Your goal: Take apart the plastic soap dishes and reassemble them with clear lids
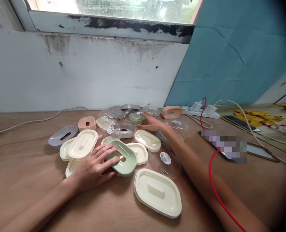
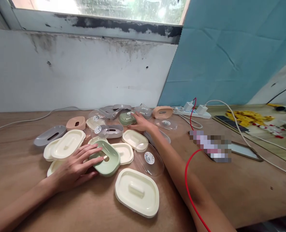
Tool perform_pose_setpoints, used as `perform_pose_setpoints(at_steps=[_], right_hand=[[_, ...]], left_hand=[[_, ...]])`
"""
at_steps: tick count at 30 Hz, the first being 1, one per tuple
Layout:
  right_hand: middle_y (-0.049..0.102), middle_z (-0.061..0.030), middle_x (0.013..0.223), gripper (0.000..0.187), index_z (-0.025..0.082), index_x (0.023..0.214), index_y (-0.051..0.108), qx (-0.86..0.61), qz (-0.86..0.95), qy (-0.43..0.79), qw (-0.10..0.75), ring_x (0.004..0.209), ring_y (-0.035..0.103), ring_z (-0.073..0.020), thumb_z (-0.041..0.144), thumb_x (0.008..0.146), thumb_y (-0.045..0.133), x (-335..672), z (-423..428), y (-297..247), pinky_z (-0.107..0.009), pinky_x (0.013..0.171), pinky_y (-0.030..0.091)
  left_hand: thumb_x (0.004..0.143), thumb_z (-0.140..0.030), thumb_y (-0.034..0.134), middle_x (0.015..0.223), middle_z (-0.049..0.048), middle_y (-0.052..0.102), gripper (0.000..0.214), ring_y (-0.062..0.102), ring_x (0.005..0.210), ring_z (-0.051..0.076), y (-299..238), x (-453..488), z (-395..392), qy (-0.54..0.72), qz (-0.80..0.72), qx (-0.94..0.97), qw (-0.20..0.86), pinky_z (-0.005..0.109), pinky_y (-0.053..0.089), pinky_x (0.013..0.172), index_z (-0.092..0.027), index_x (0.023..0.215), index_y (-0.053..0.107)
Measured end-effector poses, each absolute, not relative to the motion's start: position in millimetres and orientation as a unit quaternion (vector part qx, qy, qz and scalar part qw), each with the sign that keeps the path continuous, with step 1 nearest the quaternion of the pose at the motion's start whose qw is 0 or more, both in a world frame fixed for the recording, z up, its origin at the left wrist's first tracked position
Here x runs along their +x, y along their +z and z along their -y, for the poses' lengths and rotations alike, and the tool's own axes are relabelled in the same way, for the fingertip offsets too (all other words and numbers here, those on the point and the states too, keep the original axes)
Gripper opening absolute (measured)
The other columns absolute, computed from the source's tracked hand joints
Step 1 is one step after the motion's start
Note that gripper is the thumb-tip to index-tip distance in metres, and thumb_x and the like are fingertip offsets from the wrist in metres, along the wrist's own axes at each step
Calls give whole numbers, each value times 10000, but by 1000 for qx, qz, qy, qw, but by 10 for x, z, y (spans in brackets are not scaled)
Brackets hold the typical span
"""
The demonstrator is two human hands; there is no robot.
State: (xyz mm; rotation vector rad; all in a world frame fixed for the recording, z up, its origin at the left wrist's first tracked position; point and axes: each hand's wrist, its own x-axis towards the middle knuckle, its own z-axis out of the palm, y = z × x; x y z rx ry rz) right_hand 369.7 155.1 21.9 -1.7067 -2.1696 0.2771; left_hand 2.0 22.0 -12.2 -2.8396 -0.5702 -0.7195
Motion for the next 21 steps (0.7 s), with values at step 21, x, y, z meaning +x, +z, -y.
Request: perform_pose_setpoints(at_steps=[21], right_hand=[[676, -99, 1180, 846, 269, 1323, 633, -574, 785, 161, 171, 1035, 639, -312, 620, 595, 884, 3741, -1459, 417, -387, 851, 501]], left_hand=[[988, -226, 577, 1511, 168, 490, 412, 432, 1439, 350, -99, 14, -227, -240, 184, -952, 51, 624, 497, 1110, -192, 1398, 568]])
